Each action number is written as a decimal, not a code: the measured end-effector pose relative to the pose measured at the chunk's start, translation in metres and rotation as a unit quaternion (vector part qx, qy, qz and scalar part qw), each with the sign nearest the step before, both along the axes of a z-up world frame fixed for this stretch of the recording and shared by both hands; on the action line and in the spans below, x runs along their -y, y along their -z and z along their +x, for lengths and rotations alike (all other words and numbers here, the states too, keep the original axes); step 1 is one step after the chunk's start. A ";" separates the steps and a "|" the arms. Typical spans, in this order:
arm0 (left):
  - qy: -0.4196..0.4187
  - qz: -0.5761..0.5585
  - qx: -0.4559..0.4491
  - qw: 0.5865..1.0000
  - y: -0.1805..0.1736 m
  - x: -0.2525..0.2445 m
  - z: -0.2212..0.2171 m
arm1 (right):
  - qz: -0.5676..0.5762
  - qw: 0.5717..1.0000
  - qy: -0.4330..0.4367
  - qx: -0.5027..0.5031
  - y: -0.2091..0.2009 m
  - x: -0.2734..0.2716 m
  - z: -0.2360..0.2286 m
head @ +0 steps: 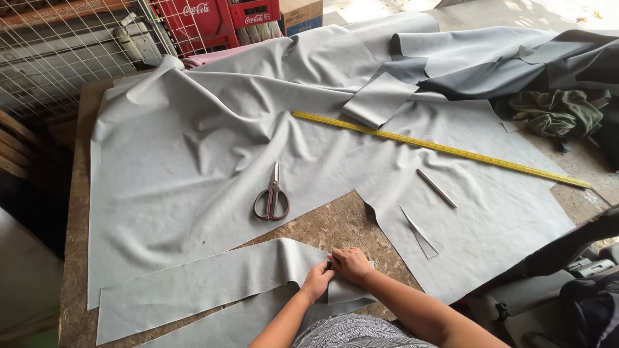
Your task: The person measures and marks a large piece of light gray fabric using a yellow ruler and a white marking tool. They then use scissors to cut the fabric along the marked lines, creating several rectangular pieces and strips on a wooden workbench.
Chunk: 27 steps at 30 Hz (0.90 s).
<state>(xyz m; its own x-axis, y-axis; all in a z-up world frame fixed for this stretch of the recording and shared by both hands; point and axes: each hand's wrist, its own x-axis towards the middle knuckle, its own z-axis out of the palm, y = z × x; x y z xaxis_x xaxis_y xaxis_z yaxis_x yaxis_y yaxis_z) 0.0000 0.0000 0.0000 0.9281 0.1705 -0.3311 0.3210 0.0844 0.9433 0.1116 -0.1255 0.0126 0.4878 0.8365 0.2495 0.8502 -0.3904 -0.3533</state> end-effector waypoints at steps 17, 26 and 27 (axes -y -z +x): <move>-0.196 -0.114 0.130 0.965 -0.158 -0.053 0.037 | 0.223 0.956 -0.023 -0.189 -0.207 -0.017 0.047; -0.095 0.112 0.269 0.952 -0.254 -0.073 0.060 | 0.272 0.942 -0.138 -0.141 -0.327 -0.019 0.050; -0.091 0.138 0.316 0.934 -0.273 -0.076 0.067 | 0.294 0.939 -0.134 -0.117 -0.345 -0.021 0.053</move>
